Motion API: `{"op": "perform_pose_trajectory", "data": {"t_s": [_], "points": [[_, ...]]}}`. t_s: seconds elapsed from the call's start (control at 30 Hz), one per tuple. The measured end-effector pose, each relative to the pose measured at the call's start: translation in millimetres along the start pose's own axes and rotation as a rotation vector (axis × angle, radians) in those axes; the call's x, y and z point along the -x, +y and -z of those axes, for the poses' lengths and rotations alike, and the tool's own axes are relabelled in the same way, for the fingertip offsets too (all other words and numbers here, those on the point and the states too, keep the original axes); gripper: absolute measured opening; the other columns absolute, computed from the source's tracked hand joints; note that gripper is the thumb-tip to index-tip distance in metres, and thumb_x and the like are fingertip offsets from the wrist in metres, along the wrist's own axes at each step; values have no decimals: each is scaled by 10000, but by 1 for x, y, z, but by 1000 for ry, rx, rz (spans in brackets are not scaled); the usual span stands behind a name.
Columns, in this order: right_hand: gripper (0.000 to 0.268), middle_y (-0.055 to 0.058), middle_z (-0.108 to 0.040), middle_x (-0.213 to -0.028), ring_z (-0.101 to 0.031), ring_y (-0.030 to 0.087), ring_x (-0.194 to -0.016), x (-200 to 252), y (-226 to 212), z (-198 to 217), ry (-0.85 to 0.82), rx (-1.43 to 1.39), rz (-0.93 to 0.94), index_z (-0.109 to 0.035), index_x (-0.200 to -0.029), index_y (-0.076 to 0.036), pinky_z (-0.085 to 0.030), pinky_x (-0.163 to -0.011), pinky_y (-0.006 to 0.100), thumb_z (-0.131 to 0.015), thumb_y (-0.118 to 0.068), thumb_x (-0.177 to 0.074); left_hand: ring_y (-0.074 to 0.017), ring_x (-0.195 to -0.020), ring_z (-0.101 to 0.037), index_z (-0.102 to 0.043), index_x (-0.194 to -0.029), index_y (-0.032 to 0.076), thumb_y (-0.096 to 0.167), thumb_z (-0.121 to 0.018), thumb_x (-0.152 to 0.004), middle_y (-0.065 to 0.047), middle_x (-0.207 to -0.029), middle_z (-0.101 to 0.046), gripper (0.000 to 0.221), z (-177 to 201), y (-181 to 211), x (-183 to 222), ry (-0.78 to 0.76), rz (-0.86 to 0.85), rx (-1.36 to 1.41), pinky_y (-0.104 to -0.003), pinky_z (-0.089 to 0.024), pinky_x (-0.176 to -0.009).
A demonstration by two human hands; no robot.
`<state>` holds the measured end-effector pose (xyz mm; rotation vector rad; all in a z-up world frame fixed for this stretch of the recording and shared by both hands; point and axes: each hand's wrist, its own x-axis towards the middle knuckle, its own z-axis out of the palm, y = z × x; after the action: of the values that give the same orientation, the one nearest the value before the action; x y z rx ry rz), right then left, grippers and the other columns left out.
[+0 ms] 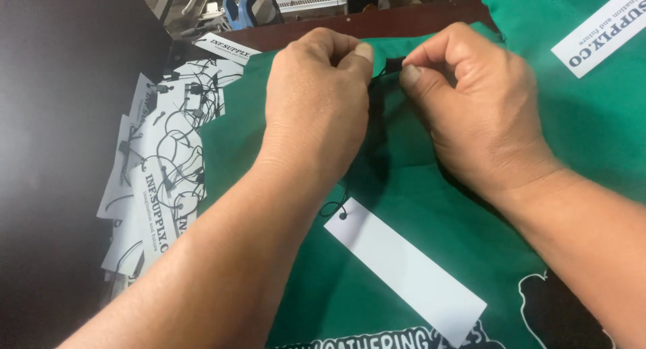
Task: Attaching brand tags to t-shirts using a manual tagging gun and stacking them.
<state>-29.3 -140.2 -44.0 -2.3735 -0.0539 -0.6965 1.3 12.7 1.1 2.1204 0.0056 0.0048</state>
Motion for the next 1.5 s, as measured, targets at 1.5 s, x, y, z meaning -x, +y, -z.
{"op": "perform_pose_trajectory", "data": {"t_s": [1.5], "points": [[196, -51, -660, -751, -550, 134, -716, -31, -40, 26, -288, 148, -315, -708, -834, -197, -414, -635, 365, -565, -267, -948, -228, -797, -631, -582, -826, 213, 297, -579, -934, 21, -791, -706, 136, -10, 1, 0, -86, -80, -149, -415, -466, -675]]}}
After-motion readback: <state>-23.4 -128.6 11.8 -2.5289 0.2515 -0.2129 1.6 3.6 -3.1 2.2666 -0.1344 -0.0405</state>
